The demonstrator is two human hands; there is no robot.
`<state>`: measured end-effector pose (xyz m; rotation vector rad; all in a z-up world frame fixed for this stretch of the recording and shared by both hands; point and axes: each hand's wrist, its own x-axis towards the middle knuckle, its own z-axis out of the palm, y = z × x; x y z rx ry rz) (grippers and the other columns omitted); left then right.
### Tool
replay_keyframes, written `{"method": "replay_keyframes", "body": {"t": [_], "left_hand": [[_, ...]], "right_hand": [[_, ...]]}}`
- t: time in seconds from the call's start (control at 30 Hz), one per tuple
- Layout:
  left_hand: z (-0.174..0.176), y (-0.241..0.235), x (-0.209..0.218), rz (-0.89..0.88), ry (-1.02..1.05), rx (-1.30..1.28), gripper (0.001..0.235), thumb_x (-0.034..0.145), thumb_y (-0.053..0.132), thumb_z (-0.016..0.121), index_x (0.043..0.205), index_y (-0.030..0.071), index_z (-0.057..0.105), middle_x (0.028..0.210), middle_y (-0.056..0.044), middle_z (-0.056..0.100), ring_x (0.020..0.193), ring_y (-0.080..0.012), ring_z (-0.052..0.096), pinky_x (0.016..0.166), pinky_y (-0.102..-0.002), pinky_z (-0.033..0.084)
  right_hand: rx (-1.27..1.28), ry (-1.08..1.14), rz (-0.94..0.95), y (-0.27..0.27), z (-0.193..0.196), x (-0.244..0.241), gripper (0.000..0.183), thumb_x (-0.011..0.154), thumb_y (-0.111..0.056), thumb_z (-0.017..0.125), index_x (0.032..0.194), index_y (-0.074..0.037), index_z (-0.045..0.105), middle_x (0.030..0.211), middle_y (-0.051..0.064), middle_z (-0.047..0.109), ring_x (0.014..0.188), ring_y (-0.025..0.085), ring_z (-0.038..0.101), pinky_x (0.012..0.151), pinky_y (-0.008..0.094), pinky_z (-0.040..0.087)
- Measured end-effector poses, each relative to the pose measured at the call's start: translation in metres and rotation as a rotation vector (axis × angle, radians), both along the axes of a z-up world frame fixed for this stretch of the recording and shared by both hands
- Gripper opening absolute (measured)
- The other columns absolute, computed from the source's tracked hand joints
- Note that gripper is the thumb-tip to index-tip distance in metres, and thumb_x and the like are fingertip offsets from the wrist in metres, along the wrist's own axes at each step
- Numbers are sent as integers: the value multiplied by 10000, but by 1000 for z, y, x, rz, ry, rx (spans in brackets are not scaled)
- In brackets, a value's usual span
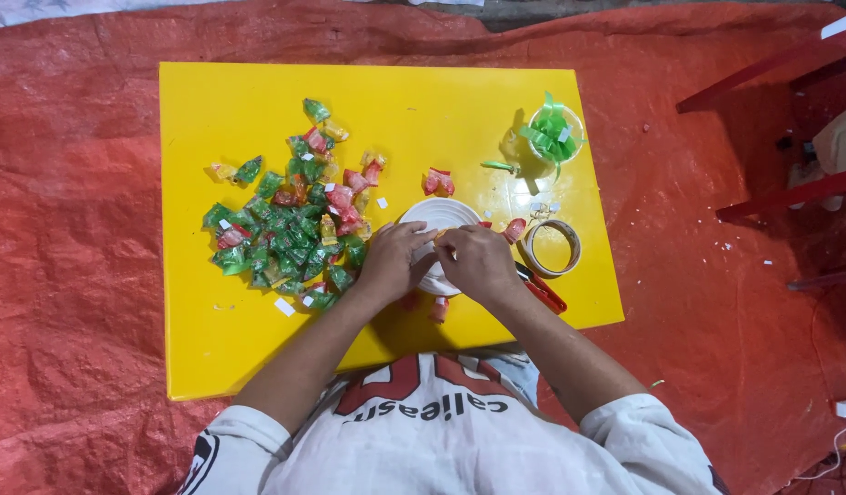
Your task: Attaching wrapped candies to a circular base to create a decorative arrangement.
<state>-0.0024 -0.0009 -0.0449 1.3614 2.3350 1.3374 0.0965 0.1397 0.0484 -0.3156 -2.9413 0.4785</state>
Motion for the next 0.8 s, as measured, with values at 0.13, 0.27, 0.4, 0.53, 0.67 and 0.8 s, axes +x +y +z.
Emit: {"method": "replay_keyframes", "body": {"t": [0.13,0.27,0.4,0.53,0.67,0.8], "left_hand": [[2,0,1,-1,-4,-24,370,860,227,784,1217,135,754,1275,-140,696,1180,-342,640,1050,-484,451],[9,-1,1,-1,-38,-78,395,858,255,786,1234,140,746,1281,-124,690,1194,-331,626,1043,-483,447],[11,3,1,3,3,-81,442,811,216,778,1242,126,740,1318,-121,681,1221,-330,610,1062,-484,434],[16,1,2,-26,9,-39,460,856,257,791,1282,101,711,1275,-120,695,1190,-328,630,1020,-457,482],[17,-2,-4,-64,-73,21,403,865,230,786,1249,119,735,1221,-101,733,1134,-297,685,969,-407,548],[18,4,-12,-115,8,20,315,875,183,774,1185,127,776,1162,-96,768,1083,-288,713,933,-398,566]], "right_hand": [[19,33,15,-1,5,1,94,849,-157,791,920,-100,813,897,94,767,774,272,736,709,395,593],[-171,76,-3,6,22,15,271,788,-208,867,1034,-111,806,938,80,745,712,232,710,657,348,580],[-420,180,-122,24,18,32,330,815,-165,864,1124,-103,767,1029,60,751,686,163,705,642,283,580],[-426,195,-90,40,-5,43,366,816,-119,871,1167,-103,769,1055,88,760,745,164,715,662,289,586],[-445,159,-40,50,-26,42,388,809,-100,860,1184,-89,761,1138,106,758,740,170,720,652,282,584],[-516,119,15,60,-34,33,382,823,-88,842,1194,-74,756,1131,95,757,721,142,722,656,262,594]]}}
